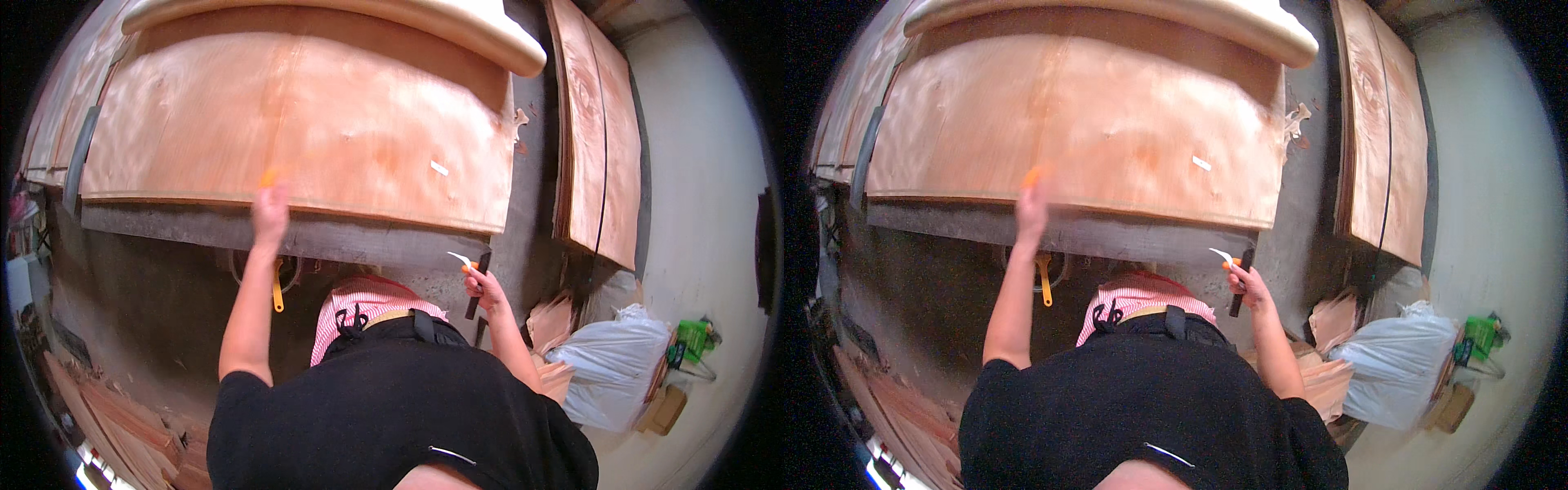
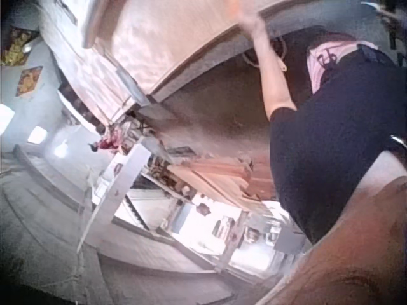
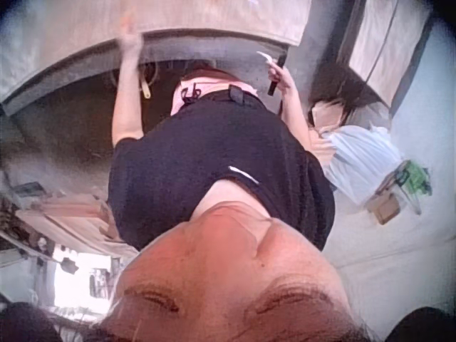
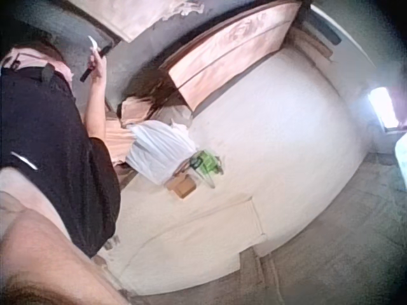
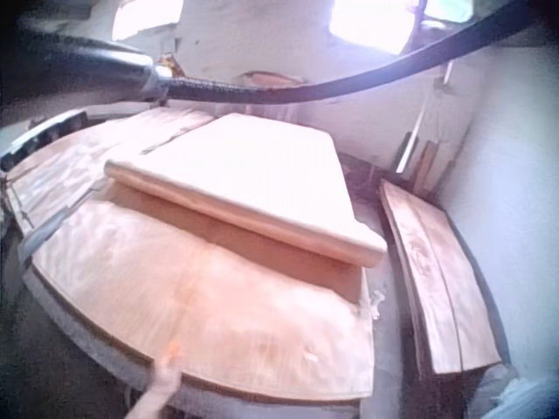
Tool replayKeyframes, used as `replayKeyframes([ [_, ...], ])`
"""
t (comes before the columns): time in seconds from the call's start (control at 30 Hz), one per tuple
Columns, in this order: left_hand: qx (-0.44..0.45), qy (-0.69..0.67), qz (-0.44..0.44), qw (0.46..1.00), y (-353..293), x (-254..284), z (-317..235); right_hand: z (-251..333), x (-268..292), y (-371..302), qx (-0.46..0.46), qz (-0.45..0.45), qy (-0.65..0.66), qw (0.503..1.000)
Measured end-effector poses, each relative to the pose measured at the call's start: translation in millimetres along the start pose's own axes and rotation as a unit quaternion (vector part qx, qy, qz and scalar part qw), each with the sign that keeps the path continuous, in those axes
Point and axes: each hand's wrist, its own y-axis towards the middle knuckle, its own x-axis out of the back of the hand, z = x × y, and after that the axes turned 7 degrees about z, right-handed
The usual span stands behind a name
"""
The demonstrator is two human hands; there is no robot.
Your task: The person uses a utility knife and a yellow scraper to peel thin wood veneer from a large board. They lift and remove the veneer in sections, occasionally using a water bottle to assist the process. The removed veneer pieces are placed on the floor.
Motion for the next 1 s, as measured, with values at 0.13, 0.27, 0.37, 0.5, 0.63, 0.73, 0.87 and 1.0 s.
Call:
replayKeyframes([
  [0.13,0.027,0.04,-0.069,0.996,-43.4,45.8,2.4,-0.4,0.1,8.9,-0.027,0.034,-0.028,0.999],
  [0.27,0.126,0.0,-0.008,0.992,-106.0,29.2,-40.3,-1.7,-12.9,10.6,-0.027,0.065,-0.017,0.997],
  [0.37,0.112,0.091,0.112,0.983,-150.8,0.5,-53.7,-2.5,-21.7,7.0,-0.027,0.035,-0.008,0.999],
  [0.5,-0.049,0.232,0.299,0.924,-176.9,-10.2,-90.9,-4.0,-18.1,1.6,-0.013,0.095,0.045,0.994],
  [0.63,0.003,0.303,0.363,0.881,-193.0,19.7,-81.6,-6.6,-27.8,-3.0,0.009,0.089,-0.003,0.996],
  [0.73,0.009,0.327,0.339,0.882,-180.9,46.8,-70.8,-8.9,-42.9,7.4,0.018,0.106,-0.033,0.994],
  [0.87,0.027,0.203,0.247,0.947,-144.3,91.7,-33.5,10.0,-113.0,52.9,0.001,0.091,-0.181,0.979],
  [1.0,0.074,0.125,0.188,0.971,-80.4,168.9,-2.5,36.6,-259.2,126.5,0.022,0.147,-0.324,0.934],
])
